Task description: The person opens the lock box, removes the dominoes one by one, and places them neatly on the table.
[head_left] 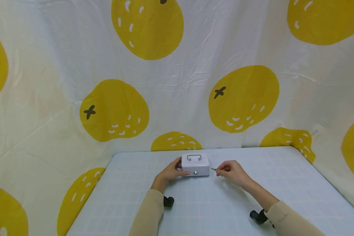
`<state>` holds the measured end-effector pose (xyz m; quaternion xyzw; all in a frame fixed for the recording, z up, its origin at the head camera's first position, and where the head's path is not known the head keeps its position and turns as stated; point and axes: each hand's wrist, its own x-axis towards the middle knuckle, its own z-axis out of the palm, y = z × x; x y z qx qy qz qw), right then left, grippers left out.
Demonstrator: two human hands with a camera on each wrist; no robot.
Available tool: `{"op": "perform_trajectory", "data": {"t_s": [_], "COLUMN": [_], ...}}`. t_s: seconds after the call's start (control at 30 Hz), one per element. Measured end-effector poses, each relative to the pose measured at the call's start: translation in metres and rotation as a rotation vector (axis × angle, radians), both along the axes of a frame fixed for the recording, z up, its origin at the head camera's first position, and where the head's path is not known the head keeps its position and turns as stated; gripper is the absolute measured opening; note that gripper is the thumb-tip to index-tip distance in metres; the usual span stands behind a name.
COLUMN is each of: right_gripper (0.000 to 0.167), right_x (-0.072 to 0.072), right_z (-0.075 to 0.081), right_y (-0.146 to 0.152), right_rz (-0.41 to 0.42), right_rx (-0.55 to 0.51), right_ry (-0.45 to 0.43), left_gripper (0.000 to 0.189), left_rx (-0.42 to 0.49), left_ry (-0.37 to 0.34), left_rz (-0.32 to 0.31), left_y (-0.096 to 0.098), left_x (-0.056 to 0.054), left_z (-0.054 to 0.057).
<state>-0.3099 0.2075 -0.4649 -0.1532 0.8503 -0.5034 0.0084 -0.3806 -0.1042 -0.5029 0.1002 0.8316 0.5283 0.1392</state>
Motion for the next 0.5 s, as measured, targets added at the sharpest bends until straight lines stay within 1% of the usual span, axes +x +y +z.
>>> {"op": "perform_trajectory", "data": {"t_s": [0.17, 0.27, 0.5], "right_gripper": [0.012, 0.012, 0.013], "right_x": [0.003, 0.003, 0.001], "right_z": [0.000, -0.002, -0.005], "right_y": [-0.006, -0.009, -0.014], "right_rz": [0.005, 0.011, 0.006], "right_rx": [0.007, 0.015, 0.026], "right_ry": [-0.026, -0.034, -0.006], "left_gripper": [0.095, 0.093, 0.094], "left_rx": [-0.021, -0.014, 0.002], "left_ry": [0.018, 0.024, 0.028], "left_rz": [0.004, 0.000, 0.002], "left_y": [0.000, -0.001, -0.001], "left_x": [0.000, 0.000, -0.001], "left_z": [-0.003, -0.005, -0.005]}}
